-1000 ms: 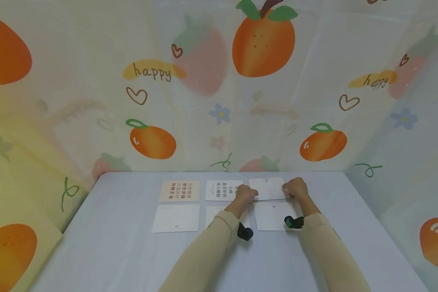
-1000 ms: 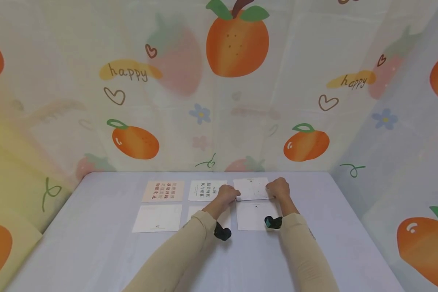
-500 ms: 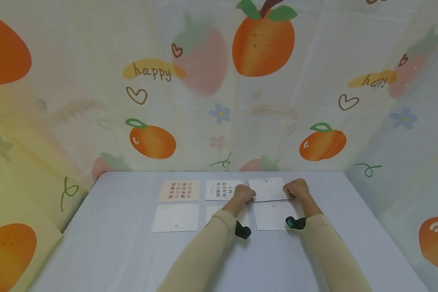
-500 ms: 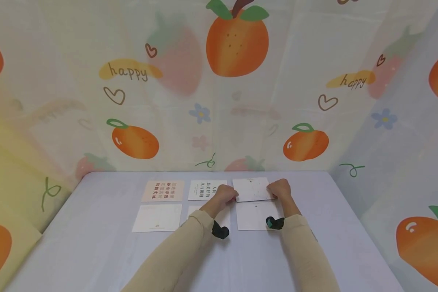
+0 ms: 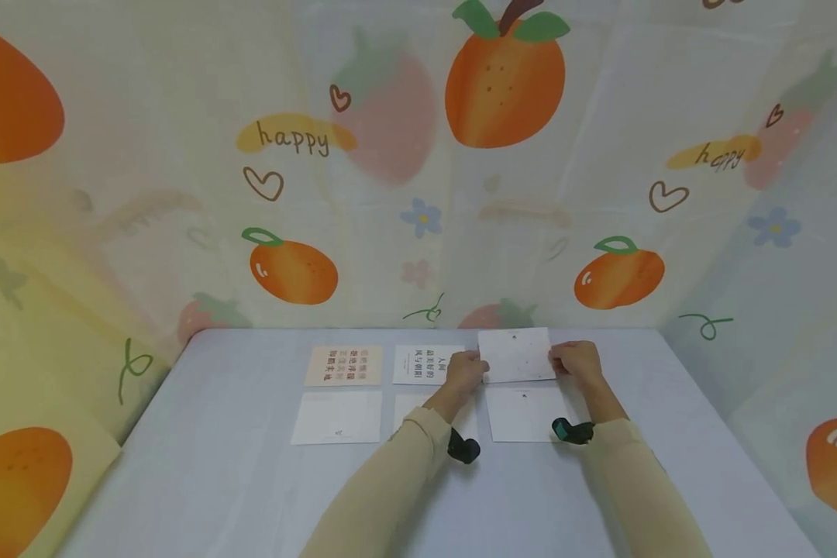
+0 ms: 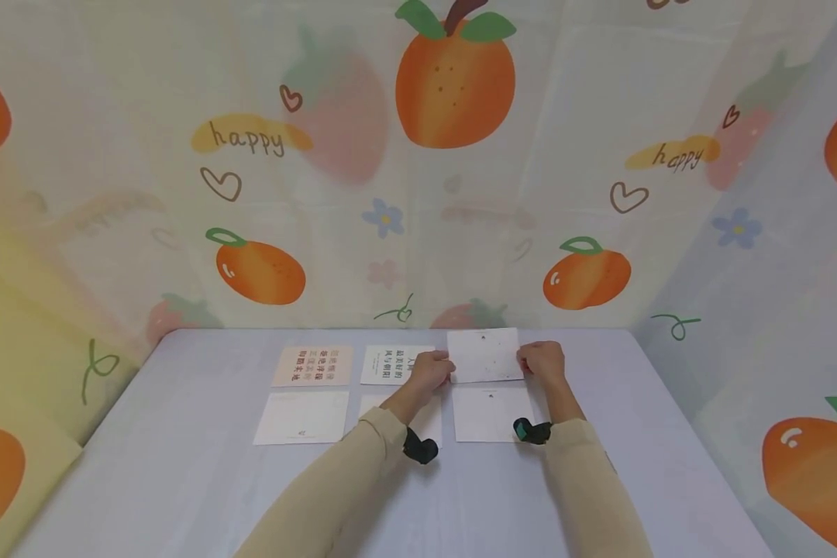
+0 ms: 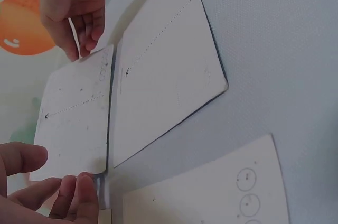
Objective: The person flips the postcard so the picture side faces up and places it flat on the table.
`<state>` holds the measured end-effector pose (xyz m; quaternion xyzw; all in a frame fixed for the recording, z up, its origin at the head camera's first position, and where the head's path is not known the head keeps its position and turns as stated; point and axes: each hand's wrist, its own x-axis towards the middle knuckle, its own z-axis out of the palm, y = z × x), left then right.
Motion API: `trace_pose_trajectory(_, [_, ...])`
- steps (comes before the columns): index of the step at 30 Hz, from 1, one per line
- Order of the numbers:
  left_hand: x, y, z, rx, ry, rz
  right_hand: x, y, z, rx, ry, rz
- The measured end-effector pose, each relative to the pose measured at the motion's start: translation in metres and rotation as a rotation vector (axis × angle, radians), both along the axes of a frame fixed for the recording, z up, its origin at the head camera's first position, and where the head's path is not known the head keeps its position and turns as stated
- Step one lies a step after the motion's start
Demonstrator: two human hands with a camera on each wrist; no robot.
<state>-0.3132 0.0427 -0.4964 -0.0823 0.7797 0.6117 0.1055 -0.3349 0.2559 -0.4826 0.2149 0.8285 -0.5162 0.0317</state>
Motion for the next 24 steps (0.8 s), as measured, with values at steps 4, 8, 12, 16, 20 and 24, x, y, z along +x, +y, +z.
trace_pose_trajectory(4, [0.005, 0.002, 0.006, -0.012, 0.017, 0.031, 0.002, 0.001, -0.001, 0.008, 0.022, 0.001])
trace_pose_trajectory(8, [0.006, 0.003, 0.008, -0.033, 0.039, 0.031, 0.005, 0.003, -0.001, 0.011, 0.065, -0.001])
trace_pose_trajectory(12, [0.005, 0.004, 0.009, -0.026, 0.035, 0.038, 0.008, 0.004, 0.0, -0.008, 0.093, -0.028])
trace_pose_trajectory(16, [0.004, 0.005, 0.007, -0.024, 0.045, 0.058, 0.01, 0.004, 0.003, -0.04, 0.116, -0.041])
trace_pose_trajectory(20, [0.003, 0.005, 0.007, -0.015, 0.068, 0.075, 0.012, 0.005, 0.007, -0.083, 0.131, -0.041])
trace_pose_trajectory(24, [0.003, 0.005, 0.01, 0.012, 0.077, 0.084, 0.014, 0.006, 0.011, -0.145, 0.124, -0.043])
